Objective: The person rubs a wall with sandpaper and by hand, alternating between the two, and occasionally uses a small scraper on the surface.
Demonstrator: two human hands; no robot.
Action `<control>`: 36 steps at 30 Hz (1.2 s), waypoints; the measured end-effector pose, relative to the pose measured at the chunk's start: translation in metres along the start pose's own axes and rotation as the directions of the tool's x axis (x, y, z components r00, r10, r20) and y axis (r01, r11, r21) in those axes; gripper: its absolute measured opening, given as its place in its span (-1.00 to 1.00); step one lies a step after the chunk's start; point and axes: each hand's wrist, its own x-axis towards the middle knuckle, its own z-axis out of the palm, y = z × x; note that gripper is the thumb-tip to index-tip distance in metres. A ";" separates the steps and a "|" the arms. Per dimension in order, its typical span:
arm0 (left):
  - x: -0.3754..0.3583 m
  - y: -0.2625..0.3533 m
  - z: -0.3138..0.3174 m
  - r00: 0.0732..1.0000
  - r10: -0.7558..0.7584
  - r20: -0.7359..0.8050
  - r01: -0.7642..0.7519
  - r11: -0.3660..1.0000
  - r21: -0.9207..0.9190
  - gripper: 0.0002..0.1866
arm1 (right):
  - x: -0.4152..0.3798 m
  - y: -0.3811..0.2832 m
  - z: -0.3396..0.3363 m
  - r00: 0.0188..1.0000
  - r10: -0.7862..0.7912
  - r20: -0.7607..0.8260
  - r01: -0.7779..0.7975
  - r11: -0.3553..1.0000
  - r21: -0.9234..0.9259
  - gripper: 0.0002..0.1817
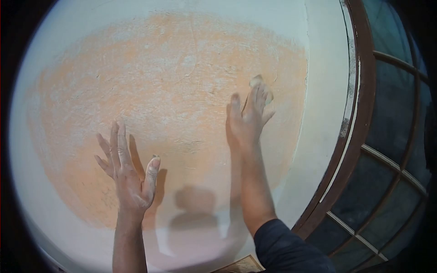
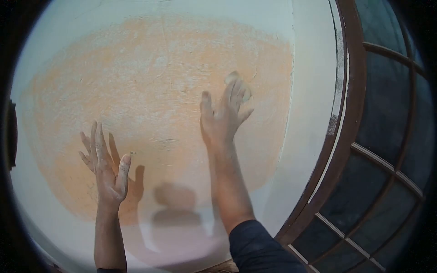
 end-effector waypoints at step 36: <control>-0.058 0.012 0.046 0.953 0.179 -0.244 -0.270 0.866 -0.421 -0.10 | 0.065 0.077 -0.046 0.997 0.042 -0.063 -0.044 0.999 -0.029 0.05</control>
